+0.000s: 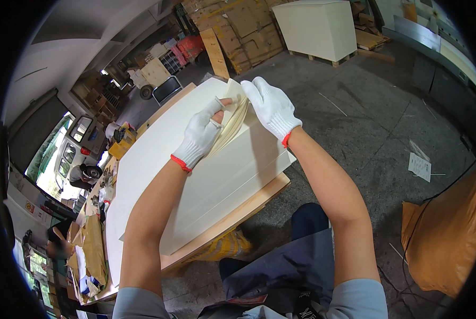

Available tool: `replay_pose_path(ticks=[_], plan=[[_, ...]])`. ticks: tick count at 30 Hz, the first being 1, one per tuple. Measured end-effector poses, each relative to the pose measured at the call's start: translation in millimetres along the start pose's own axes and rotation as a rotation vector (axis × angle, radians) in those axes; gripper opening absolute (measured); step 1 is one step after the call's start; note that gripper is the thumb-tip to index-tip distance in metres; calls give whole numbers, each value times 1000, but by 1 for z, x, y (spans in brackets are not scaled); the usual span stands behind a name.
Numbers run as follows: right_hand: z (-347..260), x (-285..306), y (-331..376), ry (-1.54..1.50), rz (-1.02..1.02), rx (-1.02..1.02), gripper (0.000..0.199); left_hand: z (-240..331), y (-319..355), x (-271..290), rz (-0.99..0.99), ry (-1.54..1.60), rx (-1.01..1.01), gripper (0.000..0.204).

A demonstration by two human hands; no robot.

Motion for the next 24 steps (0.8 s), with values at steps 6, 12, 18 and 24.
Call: replay_pose_path(ticks=[6,12,18,24], plan=[[1,-1,0,-9,19,21,52,1,2,-8,-60,83,96,44],[1,0,1,-22,39,17,52,5,3,-7,-59,147,83,48],[0,1,1,-49,42,-16,60,0,1,-6,-7,55,-20,41],[-1,2,2,-63,32,-62,66,9,6,2,6,-68,-5,34]])
Point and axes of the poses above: each hand's wrist, its own y-axis away from the middle knuckle, its own x-axis out of the back of the hand, z = x × y, the point moved 7 cm from there along -y, towards the middle knuckle, and after that the axes turned 4 degrees about x, right-handed, at the moved point
